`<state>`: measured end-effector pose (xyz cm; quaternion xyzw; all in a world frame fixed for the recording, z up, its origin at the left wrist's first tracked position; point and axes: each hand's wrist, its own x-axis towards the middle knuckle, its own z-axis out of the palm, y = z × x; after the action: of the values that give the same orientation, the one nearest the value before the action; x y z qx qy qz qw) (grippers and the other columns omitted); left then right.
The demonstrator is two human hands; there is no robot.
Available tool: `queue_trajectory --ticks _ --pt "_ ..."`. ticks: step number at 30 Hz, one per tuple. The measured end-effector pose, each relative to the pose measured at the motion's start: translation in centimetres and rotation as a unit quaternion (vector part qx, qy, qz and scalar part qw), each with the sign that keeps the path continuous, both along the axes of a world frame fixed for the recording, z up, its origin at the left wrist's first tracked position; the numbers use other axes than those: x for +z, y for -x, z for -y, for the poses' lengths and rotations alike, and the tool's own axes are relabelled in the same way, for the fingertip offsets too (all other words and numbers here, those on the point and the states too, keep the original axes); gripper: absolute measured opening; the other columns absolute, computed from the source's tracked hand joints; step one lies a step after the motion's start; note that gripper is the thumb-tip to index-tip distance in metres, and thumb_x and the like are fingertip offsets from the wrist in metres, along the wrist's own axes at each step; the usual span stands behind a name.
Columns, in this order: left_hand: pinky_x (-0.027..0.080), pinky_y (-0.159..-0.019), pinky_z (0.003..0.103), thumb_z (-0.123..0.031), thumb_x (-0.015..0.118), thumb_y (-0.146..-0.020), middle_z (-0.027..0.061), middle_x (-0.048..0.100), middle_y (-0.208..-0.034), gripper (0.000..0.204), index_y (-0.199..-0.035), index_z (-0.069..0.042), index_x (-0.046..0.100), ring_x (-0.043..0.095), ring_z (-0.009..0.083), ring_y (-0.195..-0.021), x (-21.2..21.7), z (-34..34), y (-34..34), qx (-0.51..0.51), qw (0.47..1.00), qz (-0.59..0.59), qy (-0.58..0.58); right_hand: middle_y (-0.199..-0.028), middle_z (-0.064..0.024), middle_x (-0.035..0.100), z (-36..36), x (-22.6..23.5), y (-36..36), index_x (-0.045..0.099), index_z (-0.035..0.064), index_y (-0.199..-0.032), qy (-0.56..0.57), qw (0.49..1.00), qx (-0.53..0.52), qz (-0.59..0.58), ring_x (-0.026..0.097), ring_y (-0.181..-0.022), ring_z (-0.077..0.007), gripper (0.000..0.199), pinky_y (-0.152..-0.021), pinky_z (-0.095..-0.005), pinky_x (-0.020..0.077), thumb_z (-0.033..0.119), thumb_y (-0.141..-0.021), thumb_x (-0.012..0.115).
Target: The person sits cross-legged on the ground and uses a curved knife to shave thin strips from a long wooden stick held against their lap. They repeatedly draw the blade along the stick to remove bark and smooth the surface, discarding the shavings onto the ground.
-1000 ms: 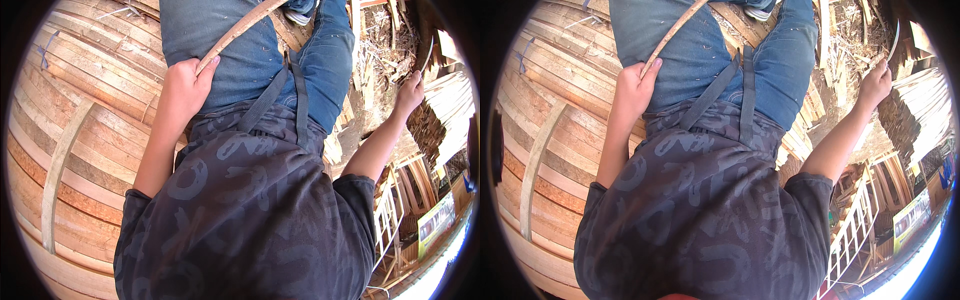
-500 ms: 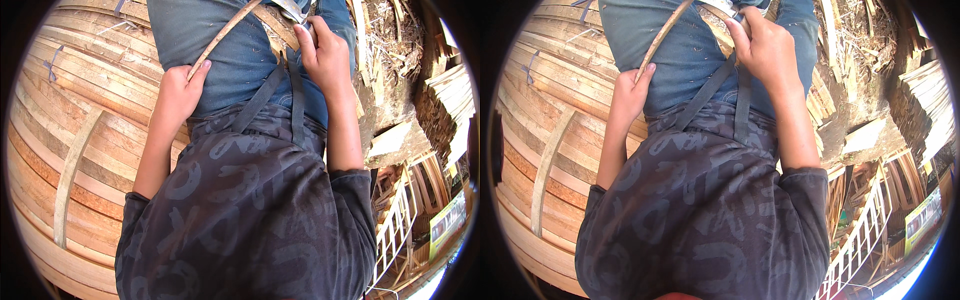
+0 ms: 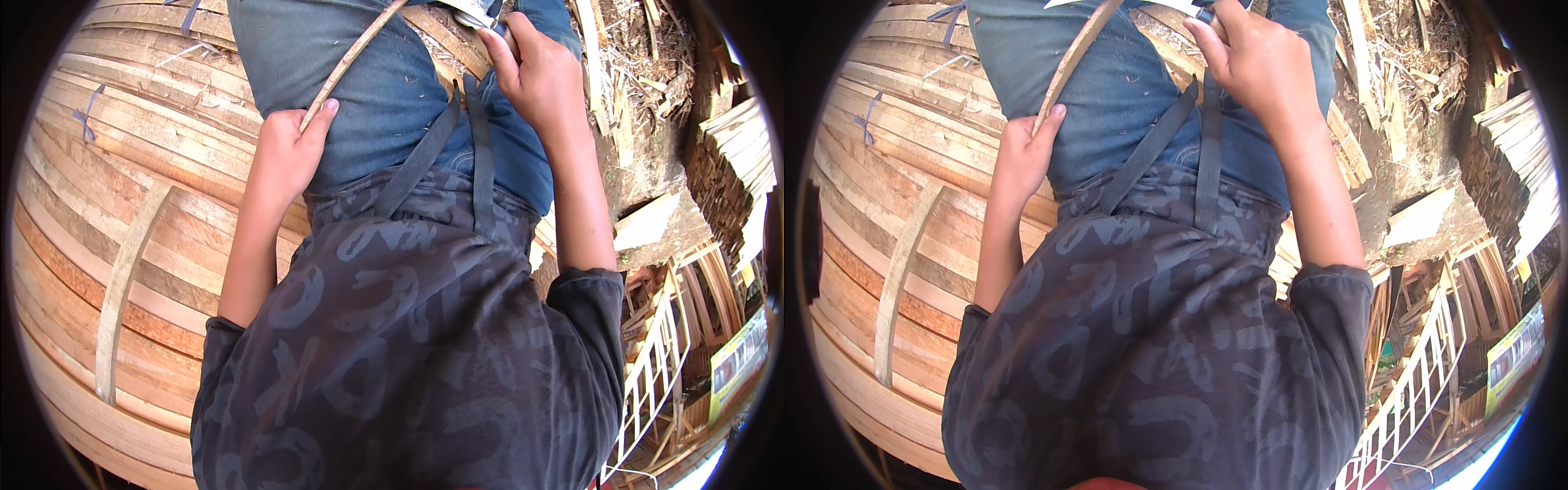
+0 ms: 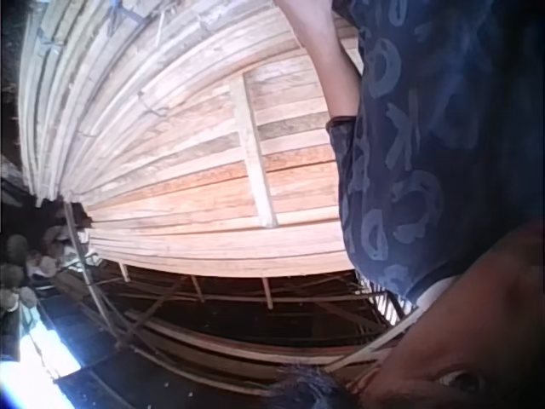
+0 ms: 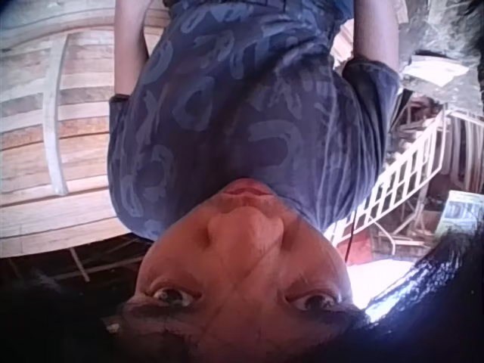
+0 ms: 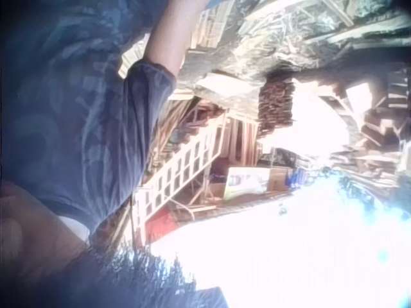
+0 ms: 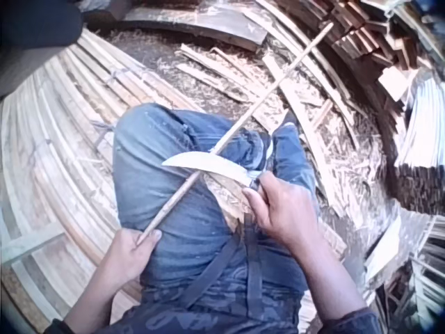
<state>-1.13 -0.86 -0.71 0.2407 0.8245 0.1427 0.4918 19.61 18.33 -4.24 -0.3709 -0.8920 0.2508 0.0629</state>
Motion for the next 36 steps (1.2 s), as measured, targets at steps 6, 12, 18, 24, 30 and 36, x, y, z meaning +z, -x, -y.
queue_trajectory --ticks 6,12,18,24,30,36 --pt "0.030 -0.044 0.033 -0.037 0.059 -0.093 0.0039 0.032 -0.046 0.057 -0.055 0.004 0.046 0.032 0.0109 -0.047 0.1 -0.4 0.1 0.000 1.000 0.011 0.013 -0.064 -0.0150 0.058 -1.1 0.1 0.2 0.050 0.0061 -0.076 -0.020 1.000 -0.011 0.020 0.060 -0.062 -0.0364 0.031 -0.054 -0.0440 0.0458 0.033 -0.089 0.062" --pt "0.031 -0.045 0.034 -0.039 0.057 -0.093 0.0034 0.031 -0.045 0.058 -0.057 0.005 0.047 0.031 0.0122 -0.047 0.3 -0.9 0.1 -0.008 1.000 0.018 0.018 -0.065 -0.0170 0.058 -2.3 0.0 0.5 0.050 0.0060 -0.075 -0.040 0.999 -0.025 -0.003 0.059 -0.063 -0.0376 0.029 -0.055 -0.0450 0.0455 0.028 -0.087 0.062" --pt "0.034 -0.046 0.035 -0.040 0.056 -0.093 0.0062 0.033 -0.045 0.058 -0.059 0.006 0.049 0.033 0.0138 -0.046 0.2 -1.0 0.4 -0.016 0.999 0.031 0.021 -0.065 -0.0179 0.057 -3.1 0.1 0.2 0.050 0.0056 -0.076 -0.079 0.997 -0.016 0.013 0.058 -0.063 -0.0386 0.030 -0.056 -0.0454 0.0459 0.031 -0.089 0.060" --pt "0.040 -0.050 0.037 -0.041 0.057 -0.092 0.0110 0.041 -0.046 0.058 -0.061 0.008 0.052 0.040 0.0159 -0.047 0.2 -0.9 0.7 -0.032 0.999 0.027 0.005 -0.067 -0.0179 0.058 -2.9 -0.9 0.3 0.051 0.0059 -0.077 -0.082 0.996 -0.031 0.011 0.059 -0.063 -0.0384 0.029 -0.056 -0.0457 0.0460 0.030 -0.089 0.060" --pt "0.024 -0.042 0.028 -0.040 0.058 -0.093 -0.0068 0.030 -0.048 0.057 -0.051 -0.006 0.043 0.028 0.0049 -0.048 -0.6 -0.2 0.5 -0.011 0.999 0.023 -0.021 -0.067 -0.0179 0.062 -0.4 -0.8 1.2 0.055 0.0043 -0.083 -0.028 0.997 -0.051 0.058 0.061 -0.066 -0.0404 0.038 -0.057 -0.0463 0.0473 0.041 -0.095 0.052" --pt "0.036 -0.047 0.035 -0.040 0.058 -0.092 0.0059 0.037 -0.045 0.058 -0.058 0.006 0.050 0.037 0.0130 -0.047 0.1 -0.8 0.7 -0.018 0.999 0.035 0.024 -0.063 -0.0181 0.058 0.3 2.6 3.1 0.051 0.0050 -0.077 -0.032 0.998 0.037 0.041 0.061 -0.062 -0.0383 0.032 -0.054 -0.0471 0.0467 0.034 -0.090 0.058"
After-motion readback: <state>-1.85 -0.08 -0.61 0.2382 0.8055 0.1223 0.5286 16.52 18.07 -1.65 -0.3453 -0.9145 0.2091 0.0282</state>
